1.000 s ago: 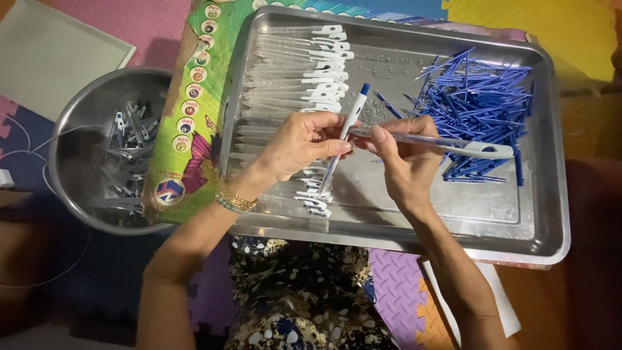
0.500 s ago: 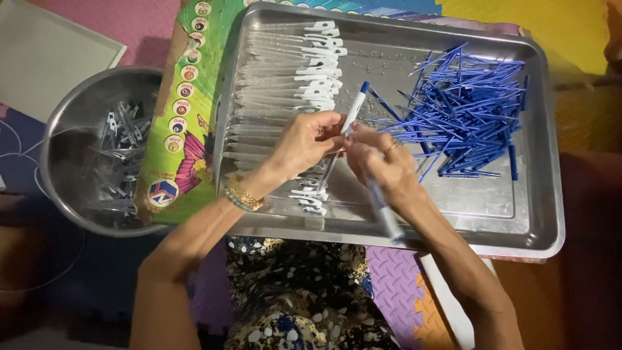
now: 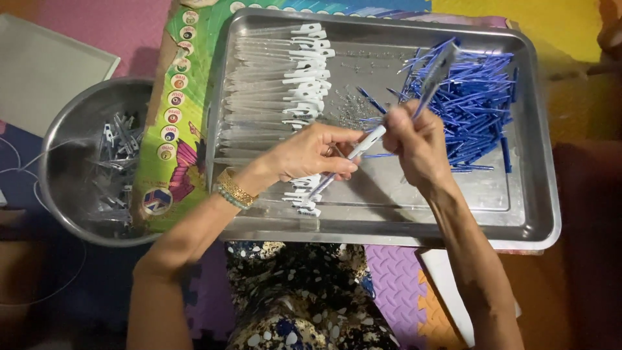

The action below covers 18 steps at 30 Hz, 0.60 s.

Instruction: Manually assembling ballpoint pens by attaching caps to the pen barrels on a metal tray.

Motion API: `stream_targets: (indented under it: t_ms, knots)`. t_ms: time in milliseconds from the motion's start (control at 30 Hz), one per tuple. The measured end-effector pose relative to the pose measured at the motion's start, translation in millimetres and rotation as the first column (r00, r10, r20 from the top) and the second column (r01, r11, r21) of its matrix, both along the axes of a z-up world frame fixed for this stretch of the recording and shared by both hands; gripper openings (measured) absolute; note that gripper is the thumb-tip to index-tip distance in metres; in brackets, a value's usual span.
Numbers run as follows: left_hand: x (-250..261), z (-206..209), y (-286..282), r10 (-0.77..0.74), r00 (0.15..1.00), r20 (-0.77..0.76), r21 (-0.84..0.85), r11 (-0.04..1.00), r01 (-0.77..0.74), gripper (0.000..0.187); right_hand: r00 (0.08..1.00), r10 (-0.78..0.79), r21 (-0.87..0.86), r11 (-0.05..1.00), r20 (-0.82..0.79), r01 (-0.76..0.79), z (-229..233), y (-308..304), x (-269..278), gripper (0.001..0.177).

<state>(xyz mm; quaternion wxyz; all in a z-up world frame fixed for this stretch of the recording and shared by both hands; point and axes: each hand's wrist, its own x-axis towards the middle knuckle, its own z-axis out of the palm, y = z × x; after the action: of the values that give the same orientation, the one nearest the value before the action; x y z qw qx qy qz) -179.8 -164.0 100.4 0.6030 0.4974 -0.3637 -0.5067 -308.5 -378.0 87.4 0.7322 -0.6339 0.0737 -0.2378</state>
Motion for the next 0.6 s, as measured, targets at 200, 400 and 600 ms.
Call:
stream_targets:
  t_ms: [200,400,600]
  knots:
    - [7.9,3.6,6.4,-0.089,0.988,0.123,0.137,0.988,0.072,0.077,0.914,-0.366,0.006,0.928,-0.178,0.373,15.9,-78.5,-11.3,0.039]
    - [25.0,23.2,-10.0,-0.222,0.658,0.720,0.435,0.883,-0.179,0.037,0.884,-0.360,-0.228,0.926,-0.299,0.300,17.1,-117.3,-56.1,0.034]
    - [16.2,6.3,-34.4,-0.044,-0.105,0.994,0.012,0.957,-0.290,0.036,0.795,-0.581,-0.849,0.498,-0.178,0.174,5.5,-120.1,-70.6,0.035]
